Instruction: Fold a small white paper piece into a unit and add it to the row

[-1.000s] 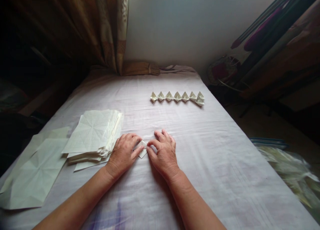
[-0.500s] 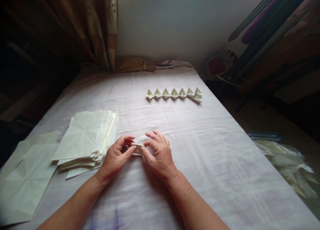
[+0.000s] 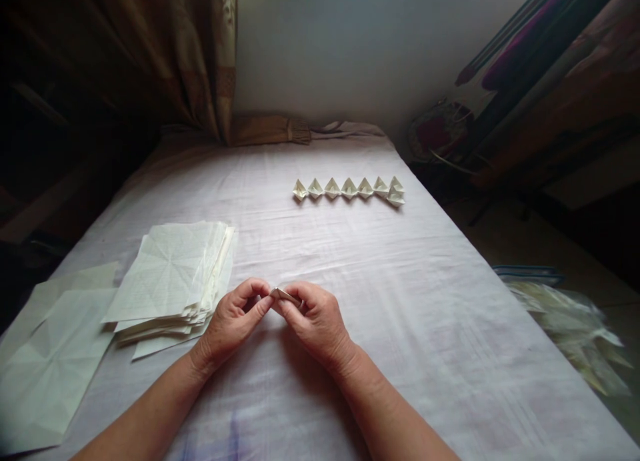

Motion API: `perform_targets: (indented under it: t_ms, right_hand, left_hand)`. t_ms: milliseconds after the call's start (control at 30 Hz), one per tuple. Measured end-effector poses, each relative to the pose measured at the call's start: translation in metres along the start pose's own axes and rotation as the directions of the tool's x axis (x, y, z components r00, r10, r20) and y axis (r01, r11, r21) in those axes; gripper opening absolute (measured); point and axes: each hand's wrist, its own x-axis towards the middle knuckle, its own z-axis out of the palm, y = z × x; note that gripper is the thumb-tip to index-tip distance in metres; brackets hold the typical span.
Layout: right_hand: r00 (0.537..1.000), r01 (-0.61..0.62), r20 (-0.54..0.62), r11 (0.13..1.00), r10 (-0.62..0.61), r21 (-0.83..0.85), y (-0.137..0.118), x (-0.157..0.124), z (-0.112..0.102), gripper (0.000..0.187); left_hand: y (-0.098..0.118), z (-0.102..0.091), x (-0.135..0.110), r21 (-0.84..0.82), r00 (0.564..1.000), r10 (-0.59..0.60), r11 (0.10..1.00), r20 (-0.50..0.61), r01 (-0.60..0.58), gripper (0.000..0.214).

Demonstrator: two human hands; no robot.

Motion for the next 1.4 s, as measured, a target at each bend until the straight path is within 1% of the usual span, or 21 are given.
perform_targets:
  t_ms: [100, 167, 233, 267, 367, 400, 433, 500, 567, 600, 667, 700, 767, 833, 867, 933, 1000, 1133, 1233, 1333, 1400]
  right_hand:
    - [0.999, 0.053, -0.002, 0.998, -0.053, -0.025, 0.0, 0.001, 0.0, 0.009]
    - [0.993, 0.115, 0.003, 0.988, -0.116, -0.101, 0.0, 0.001, 0.0, 0.008]
    - [0.987, 0.154, -0.021, 0.975, -0.159, -0.162, 0.0, 0.001, 0.001, 0.007]
    - [0.986, 0.15, -0.049, 0.974, -0.16, -0.172, 0.0, 0.001, 0.001, 0.006]
    - [0.986, 0.068, -0.141, 0.986, -0.09, -0.155, -0.001, 0.001, 0.001, 0.025]
    - [0.986, 0.048, -0.149, 0.986, -0.073, -0.16, -0.001, 0.0, 0.001, 0.026]
    - [0.987, 0.052, -0.142, 0.983, -0.078, -0.178, -0.002, 0.0, 0.0, 0.02]
    - [0.983, 0.119, -0.107, 0.963, -0.149, -0.241, -0.003, 0.0, -0.002, 0.002]
    - [0.964, 0.221, -0.071, 0.922, -0.256, -0.318, -0.004, 0.001, -0.006, 0.013]
    - [0.95, 0.264, -0.06, 0.894, -0.305, -0.361, -0.004, 0.002, -0.008, 0.015]
    - [0.926, 0.318, -0.034, 0.826, -0.376, -0.466, -0.004, 0.003, -0.011, 0.017]
    - [0.914, 0.34, -0.015, 0.783, -0.406, -0.52, -0.004, 0.004, -0.012, 0.018]
    - [0.885, 0.386, 0.031, 0.694, -0.465, -0.608, -0.004, 0.005, -0.013, 0.02]
    - [0.859, 0.426, 0.073, 0.626, -0.507, -0.653, -0.005, 0.006, -0.012, 0.021]
    - [0.852, 0.437, 0.086, 0.609, -0.517, -0.662, -0.005, 0.006, -0.012, 0.022]
    - [0.858, 0.44, 0.11, 0.607, -0.502, -0.662, -0.004, 0.005, -0.01, 0.022]
    - [0.878, 0.428, 0.132, 0.633, -0.46, -0.645, -0.003, 0.002, -0.01, 0.021]
    - [0.91, 0.4, 0.175, 0.689, -0.375, -0.604, -0.001, -0.004, -0.011, 0.015]
    - [0.931, 0.364, 0.229, 0.717, -0.283, -0.594, -0.003, -0.007, -0.015, 0.01]
    - [0.933, 0.345, 0.302, 0.736, -0.197, -0.583, -0.007, -0.008, -0.02, 0.009]
    - [0.927, 0.342, 0.335, 0.741, -0.167, -0.578, -0.009, -0.008, -0.023, 0.009]
  left_hand:
    - [0.001, 0.001, -0.001, -0.018, 0.999, 0.043, 0.999, -0.024, -0.044, 0.013]
    - [0.003, 0.001, -0.001, -0.043, 0.997, 0.073, 0.996, -0.038, -0.075, 0.012]
    - [0.004, 0.001, 0.0, -0.07, 0.996, 0.077, 0.994, -0.053, -0.081, 0.012]
    - [0.004, 0.002, 0.0, -0.085, 0.996, 0.065, 0.994, -0.068, -0.071, 0.013]
    - [0.002, 0.002, 0.002, -0.156, 0.989, 0.006, 0.987, -0.149, -0.029, 0.012]
    - [0.002, 0.002, 0.002, -0.18, 0.985, -0.009, 0.983, -0.172, -0.022, 0.012]
    - [0.001, 0.002, 0.002, -0.197, 0.983, -0.017, 0.98, -0.184, -0.02, 0.012]
    - [0.0, 0.002, 0.002, -0.198, 0.984, -0.011, 0.98, -0.18, -0.025, 0.012]
    - [-0.001, 0.002, 0.001, -0.136, 0.986, 0.027, 0.989, -0.167, -0.05, 0.01]
    - [-0.001, 0.001, 0.0, -0.079, 0.985, 0.064, 0.994, -0.162, -0.077, 0.009]
    - [-0.001, -0.001, -0.001, 0.078, 0.973, 0.184, 0.982, -0.139, -0.174, 0.007]
    - [-0.001, -0.001, -0.002, 0.169, 0.958, 0.26, 0.956, -0.119, -0.239, 0.01]
    - [0.0, -0.003, -0.002, 0.34, 0.909, 0.41, 0.867, -0.074, -0.364, 0.015]
    - [0.002, -0.004, -0.003, 0.47, 0.864, 0.501, 0.772, -0.037, -0.428, 0.016]
    - [0.002, -0.005, -0.004, 0.516, 0.854, 0.519, 0.738, -0.021, -0.435, 0.016]
    - [0.004, -0.006, -0.006, 0.58, 0.853, 0.523, 0.691, 0.012, -0.432, 0.017]
    - [0.004, -0.008, -0.01, 0.616, 0.86, 0.509, 0.665, 0.04, -0.423, 0.018]
    - [0.004, -0.009, -0.022, 0.634, 0.885, 0.46, 0.663, 0.073, -0.398, 0.019]
    - [0.003, -0.008, -0.03, 0.649, 0.901, 0.422, 0.659, 0.099, -0.379, 0.017]
    - [0.003, -0.006, -0.035, 0.657, 0.902, 0.418, 0.649, 0.111, -0.382, 0.016]
    - [0.004, -0.005, -0.036, 0.652, 0.898, 0.425, 0.651, 0.111, -0.389, 0.016]
